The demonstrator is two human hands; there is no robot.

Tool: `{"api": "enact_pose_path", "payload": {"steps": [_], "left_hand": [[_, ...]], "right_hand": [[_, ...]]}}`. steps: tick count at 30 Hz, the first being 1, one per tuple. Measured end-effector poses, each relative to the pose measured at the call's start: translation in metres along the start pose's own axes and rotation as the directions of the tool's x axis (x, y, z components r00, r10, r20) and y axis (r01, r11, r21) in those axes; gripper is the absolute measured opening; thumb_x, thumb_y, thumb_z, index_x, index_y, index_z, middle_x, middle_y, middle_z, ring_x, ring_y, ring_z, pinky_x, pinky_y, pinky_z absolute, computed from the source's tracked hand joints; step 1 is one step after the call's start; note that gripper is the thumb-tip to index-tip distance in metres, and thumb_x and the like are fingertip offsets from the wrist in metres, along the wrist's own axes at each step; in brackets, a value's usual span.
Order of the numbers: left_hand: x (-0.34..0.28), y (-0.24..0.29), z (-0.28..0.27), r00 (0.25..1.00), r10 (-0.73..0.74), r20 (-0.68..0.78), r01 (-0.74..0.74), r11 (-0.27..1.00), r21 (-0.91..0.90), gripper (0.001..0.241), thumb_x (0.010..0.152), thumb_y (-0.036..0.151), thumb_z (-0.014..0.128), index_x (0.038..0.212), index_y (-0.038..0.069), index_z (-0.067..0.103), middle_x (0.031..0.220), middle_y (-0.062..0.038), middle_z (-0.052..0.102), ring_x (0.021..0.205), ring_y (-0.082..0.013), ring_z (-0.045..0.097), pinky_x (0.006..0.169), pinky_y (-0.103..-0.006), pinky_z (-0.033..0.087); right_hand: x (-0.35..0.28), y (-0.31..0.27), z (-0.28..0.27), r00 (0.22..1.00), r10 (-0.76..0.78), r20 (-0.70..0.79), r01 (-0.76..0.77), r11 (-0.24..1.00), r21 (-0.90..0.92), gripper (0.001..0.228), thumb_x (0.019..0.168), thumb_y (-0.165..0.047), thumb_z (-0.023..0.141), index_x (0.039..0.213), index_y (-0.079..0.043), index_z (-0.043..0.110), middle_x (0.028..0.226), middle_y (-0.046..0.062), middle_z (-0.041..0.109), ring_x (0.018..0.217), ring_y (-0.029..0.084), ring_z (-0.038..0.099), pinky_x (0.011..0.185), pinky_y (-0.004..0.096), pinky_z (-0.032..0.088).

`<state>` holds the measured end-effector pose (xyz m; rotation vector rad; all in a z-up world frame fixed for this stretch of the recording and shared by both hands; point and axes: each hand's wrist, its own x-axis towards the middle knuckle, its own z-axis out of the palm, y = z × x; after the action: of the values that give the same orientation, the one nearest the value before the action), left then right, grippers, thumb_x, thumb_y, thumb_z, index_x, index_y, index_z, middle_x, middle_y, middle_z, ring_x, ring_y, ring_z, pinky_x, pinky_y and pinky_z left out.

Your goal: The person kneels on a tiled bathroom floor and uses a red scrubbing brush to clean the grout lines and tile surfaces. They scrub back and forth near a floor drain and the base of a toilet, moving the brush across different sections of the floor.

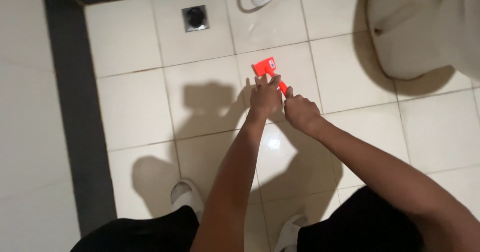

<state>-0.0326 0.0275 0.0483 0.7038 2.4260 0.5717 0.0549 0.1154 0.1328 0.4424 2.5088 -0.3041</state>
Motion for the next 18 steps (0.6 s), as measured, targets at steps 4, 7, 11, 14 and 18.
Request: {"api": "enact_pose_path", "payload": {"steps": [4,7,11,14,18], "left_hand": [[-0.023,-0.028,0.011,0.994,-0.037,-0.101,0.023,0.991,-0.135,0.059,0.099,0.028,0.053,0.156,0.02,0.04,0.157,-0.005,0.047,0.146,-0.0408,0.039,0.121,-0.0536,0.031],[-0.041,-0.052,0.024,0.975,-0.032,-0.219,-0.009,0.983,-0.183,0.058,0.099,0.027,0.05,0.155,0.013,0.04,0.154,-0.007,0.052,0.137,-0.0409,0.049,0.118,-0.0476,0.039],[-0.069,-0.073,0.02,0.969,-0.071,-0.238,-0.005,0.952,-0.307,0.05,0.105,0.025,0.046,0.152,0.009,0.047,0.139,-0.02,0.062,0.135,-0.0437,0.052,0.112,-0.0482,0.045],[-0.093,-0.08,0.014,0.964,-0.157,-0.213,0.026,0.858,-0.513,0.048,0.105,0.026,0.045,0.149,0.008,0.051,0.13,-0.026,0.066,0.121,-0.0402,0.065,0.108,-0.0459,0.051],[-0.128,-0.074,-0.013,0.948,-0.21,-0.241,0.009,0.772,-0.636,0.038,0.101,0.024,0.045,0.133,0.008,0.06,0.112,-0.022,0.073,0.105,-0.0387,0.071,0.093,-0.0476,0.054]], "right_hand": [[0.0,-0.025,0.01,0.999,-0.024,-0.037,0.026,0.998,0.061,0.051,0.103,-0.014,0.045,0.149,0.005,0.037,0.106,0.03,0.07,0.095,0.043,0.073,0.081,0.053,0.059],[0.015,-0.037,0.029,0.997,-0.039,-0.059,0.049,0.982,0.18,0.051,0.104,-0.024,0.049,0.143,0.008,0.041,0.101,0.03,0.071,0.092,0.044,0.072,0.08,0.053,0.058],[0.04,-0.046,0.047,0.987,-0.158,-0.036,0.162,0.94,0.301,0.074,0.098,-0.022,0.057,0.151,0.016,0.023,0.093,0.03,0.072,0.085,0.04,0.075,0.074,0.046,0.06],[0.037,-0.06,0.042,0.971,-0.24,0.024,0.212,0.898,0.385,0.084,0.091,-0.015,0.062,0.155,0.013,0.014,0.095,0.028,0.072,0.085,0.035,0.075,0.072,0.042,0.061],[0.031,-0.076,0.038,0.9,-0.424,0.104,0.279,0.743,0.608,0.103,0.078,0.002,0.064,0.162,0.0,0.004,0.113,0.023,0.069,0.091,0.028,0.072,0.075,0.038,0.06]]}}
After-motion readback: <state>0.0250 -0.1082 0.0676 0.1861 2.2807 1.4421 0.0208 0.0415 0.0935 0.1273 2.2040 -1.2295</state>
